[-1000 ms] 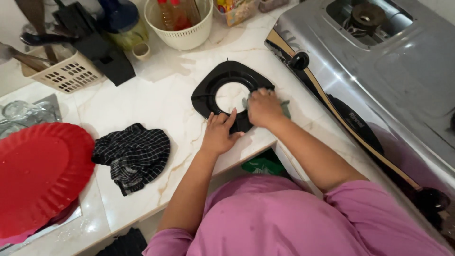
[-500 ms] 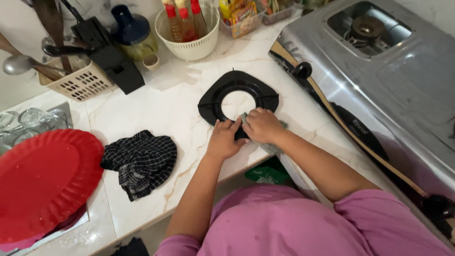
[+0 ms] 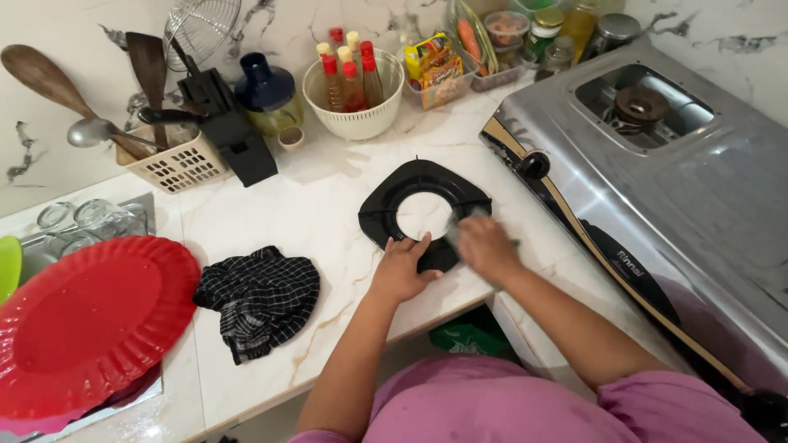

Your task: Cleaning the surface and burner parts of a gas stove in a kitchen area.

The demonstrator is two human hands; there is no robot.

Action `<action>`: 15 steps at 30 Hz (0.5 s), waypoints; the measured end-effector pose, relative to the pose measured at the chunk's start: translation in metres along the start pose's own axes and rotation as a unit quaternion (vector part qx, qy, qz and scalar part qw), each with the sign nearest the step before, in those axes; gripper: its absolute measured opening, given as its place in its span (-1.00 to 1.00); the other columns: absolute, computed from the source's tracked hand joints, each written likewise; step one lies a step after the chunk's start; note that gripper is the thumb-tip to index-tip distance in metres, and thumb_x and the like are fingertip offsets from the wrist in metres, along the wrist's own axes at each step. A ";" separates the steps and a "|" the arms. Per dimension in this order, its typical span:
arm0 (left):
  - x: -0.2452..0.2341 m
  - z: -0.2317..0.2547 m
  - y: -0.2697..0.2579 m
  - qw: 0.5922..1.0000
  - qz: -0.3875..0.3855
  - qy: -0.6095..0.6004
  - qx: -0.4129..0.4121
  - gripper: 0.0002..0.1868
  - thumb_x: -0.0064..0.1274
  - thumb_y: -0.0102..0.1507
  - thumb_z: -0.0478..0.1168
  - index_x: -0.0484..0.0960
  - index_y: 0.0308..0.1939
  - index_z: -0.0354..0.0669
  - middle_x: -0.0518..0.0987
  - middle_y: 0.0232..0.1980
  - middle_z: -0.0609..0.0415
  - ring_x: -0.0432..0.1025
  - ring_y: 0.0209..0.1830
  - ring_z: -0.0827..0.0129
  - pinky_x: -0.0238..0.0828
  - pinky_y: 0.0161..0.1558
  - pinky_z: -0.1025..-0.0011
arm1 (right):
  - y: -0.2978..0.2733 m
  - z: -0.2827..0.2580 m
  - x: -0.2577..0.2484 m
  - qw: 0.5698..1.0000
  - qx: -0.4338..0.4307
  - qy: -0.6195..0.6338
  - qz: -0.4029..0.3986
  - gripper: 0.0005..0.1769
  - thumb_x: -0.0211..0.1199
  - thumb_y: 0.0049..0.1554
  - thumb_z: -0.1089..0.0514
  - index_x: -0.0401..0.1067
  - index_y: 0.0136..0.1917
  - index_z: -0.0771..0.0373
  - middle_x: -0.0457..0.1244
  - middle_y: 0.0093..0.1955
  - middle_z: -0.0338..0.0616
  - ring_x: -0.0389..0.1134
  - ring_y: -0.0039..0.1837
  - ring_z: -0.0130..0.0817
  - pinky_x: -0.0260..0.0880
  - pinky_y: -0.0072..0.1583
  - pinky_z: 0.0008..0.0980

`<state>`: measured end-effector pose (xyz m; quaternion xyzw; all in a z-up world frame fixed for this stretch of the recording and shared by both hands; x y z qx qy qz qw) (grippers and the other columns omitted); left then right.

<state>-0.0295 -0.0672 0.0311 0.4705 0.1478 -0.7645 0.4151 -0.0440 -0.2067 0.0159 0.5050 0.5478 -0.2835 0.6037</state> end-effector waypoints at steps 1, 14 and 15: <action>-0.001 0.001 -0.001 1.000 0.001 0.000 0.000 -0.06 0.36 0.05 0.13 0.39 0.44 -0.09 0.54 0.08 -0.14 0.39 0.21 -0.08 -0.02 0.46 -0.15 | 0.000 -0.002 -0.007 1.000 -0.001 0.000 0.000 -0.74 0.23 0.10 0.07 0.49 0.01 0.22 0.27 0.26 -0.06 0.23 0.31 -0.03 0.24 0.34 -0.03; 0.006 -0.005 0.003 1.000 -0.018 0.016 -0.011 -0.05 0.32 0.08 0.16 0.34 0.47 -0.07 0.52 0.19 -0.17 0.36 0.27 -0.06 -0.05 0.48 -0.09 | 0.006 0.009 -0.036 0.996 0.067 -0.007 0.064 -0.66 0.18 0.11 0.13 0.49 0.13 0.29 0.28 0.27 -0.06 0.23 0.34 0.01 0.23 0.33 0.02; 0.007 -0.004 0.003 1.000 -0.020 0.014 -0.011 -0.06 0.32 0.08 0.16 0.34 0.47 -0.06 0.51 0.22 -0.17 0.36 0.28 -0.05 -0.07 0.49 -0.08 | 0.007 0.019 -0.049 0.989 0.110 -0.018 0.095 -0.63 0.18 0.06 0.11 0.50 0.12 0.26 0.29 0.27 -0.08 0.24 0.33 0.01 0.24 0.33 0.03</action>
Point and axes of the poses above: each hand's wrist, its own y-axis towards the middle knuckle, its own x-axis out of the palm, z = x × y, the point moved 10 cm from there along y, towards the middle knuckle
